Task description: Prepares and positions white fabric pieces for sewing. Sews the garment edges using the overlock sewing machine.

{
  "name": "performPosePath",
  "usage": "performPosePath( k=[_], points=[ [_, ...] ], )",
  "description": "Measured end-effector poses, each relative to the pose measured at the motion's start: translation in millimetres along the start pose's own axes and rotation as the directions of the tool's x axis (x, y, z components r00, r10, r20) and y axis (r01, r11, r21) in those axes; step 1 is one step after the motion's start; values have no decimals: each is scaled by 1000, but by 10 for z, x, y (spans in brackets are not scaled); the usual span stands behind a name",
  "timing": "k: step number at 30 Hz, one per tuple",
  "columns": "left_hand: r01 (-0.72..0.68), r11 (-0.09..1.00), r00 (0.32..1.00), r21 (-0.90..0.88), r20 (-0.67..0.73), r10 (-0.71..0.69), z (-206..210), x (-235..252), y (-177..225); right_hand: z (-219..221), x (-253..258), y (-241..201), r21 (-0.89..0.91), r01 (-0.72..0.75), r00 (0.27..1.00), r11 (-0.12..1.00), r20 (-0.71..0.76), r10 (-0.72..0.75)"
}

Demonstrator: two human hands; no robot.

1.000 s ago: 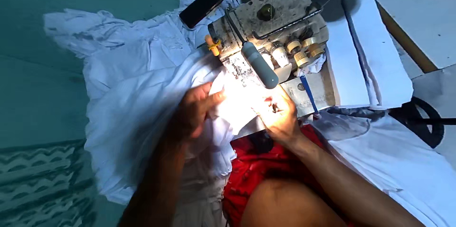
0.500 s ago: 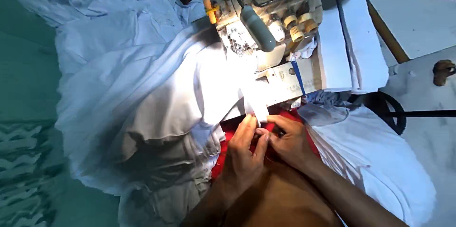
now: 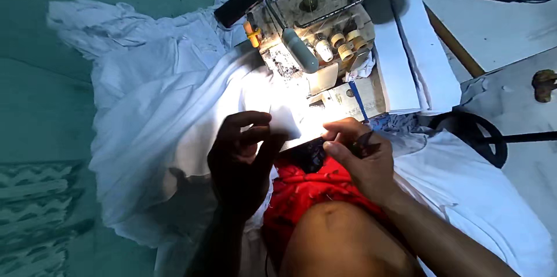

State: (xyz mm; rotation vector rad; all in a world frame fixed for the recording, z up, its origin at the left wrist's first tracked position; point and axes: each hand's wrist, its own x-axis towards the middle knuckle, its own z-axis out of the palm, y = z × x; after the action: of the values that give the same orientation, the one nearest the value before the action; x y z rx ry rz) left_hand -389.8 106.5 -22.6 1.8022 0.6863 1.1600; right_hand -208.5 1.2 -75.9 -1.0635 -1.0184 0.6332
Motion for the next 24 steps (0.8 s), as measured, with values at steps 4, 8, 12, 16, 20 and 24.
performPosePath(
  k=[4, 8, 12, 16, 20, 24],
  points=[
    [-89, 993, 939, -79, 326, 110, 113, -111, 152, 43, 71, -187, 308, -149, 988, 940, 85, 128],
    [-239, 938, 932, 252, 329, 149, 183, 101, -256, 32, 16, -53, 245, -370, 925, 896, 4, 380],
    [-415, 566, 877, 712, 478, 42, -217, 618, -837, -2, -404, -231, -65, -226, 959, 972, 162, 234],
    [-588, 346, 739, 731, 659, -138, -603, 778, -727, 57, -610, -768, 99, 136, 826, 986, 538, -168],
    [-582, 580, 641, 569, 761, -104, -627, 451, -264, 68, -228, -608, 63, 145, 908, 987, 388, -158],
    [-531, 748, 591, 398, 807, -9, -371, 161, 844, 158, 82, -542, 243, -46, 857, 969, 508, -87]
  ],
)
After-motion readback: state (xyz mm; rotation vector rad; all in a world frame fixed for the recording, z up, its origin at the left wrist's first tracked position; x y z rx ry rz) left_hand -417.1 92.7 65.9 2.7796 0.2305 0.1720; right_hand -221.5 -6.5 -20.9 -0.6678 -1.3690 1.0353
